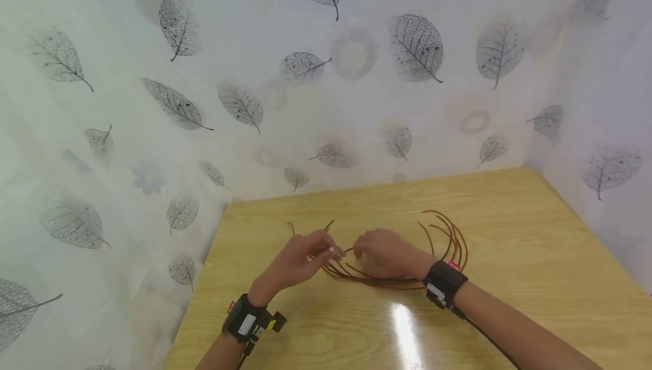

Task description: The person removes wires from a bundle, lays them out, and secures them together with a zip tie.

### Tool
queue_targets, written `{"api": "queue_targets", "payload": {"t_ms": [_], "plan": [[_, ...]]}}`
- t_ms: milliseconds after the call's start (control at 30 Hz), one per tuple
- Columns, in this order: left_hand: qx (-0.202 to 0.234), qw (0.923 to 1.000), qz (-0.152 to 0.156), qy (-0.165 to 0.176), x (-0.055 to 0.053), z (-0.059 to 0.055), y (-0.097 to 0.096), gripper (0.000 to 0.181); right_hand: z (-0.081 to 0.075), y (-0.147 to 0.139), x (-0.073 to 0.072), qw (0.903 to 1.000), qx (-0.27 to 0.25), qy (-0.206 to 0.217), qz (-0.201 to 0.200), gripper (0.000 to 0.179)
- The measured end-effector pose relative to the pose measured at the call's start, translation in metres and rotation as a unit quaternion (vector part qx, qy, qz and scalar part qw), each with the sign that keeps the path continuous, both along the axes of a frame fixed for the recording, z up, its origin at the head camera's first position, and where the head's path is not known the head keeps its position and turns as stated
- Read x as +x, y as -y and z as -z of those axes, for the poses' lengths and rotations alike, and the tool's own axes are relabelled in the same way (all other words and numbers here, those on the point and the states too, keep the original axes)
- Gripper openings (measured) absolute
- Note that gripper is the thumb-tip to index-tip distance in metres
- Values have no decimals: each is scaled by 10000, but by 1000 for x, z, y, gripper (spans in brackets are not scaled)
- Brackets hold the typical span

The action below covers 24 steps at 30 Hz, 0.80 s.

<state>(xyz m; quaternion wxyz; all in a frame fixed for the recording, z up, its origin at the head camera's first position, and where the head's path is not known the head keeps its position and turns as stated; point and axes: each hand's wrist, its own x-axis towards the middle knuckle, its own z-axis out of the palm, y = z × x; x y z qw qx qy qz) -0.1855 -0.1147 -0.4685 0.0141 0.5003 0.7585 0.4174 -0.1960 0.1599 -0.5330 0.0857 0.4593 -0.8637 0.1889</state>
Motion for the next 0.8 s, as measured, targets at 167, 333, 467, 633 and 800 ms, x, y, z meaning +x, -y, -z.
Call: {"api": "queue_targets", "payload": {"t_ms": [167,333,467,633,800], "plan": [[142,9997,-203,-28,0,-6,3,9,2,-13,-1,9932,547,791,661,70],[304,9981,-499,-203,-3,-6,11,10,0,-20,5,9807,1263,1160,941,116],[397,9969,-638,-252,-5,-8,12,11,1,-19,10,9773,1529,1182,867,122],[434,9964,-636,-343,-4,-10,11,15,5,-16,7,9816,1471,978,728,85],[474,9951,-685,-541,-2,-13,12,15,8,-13,0,9830,1176,1110,872,48]]}}
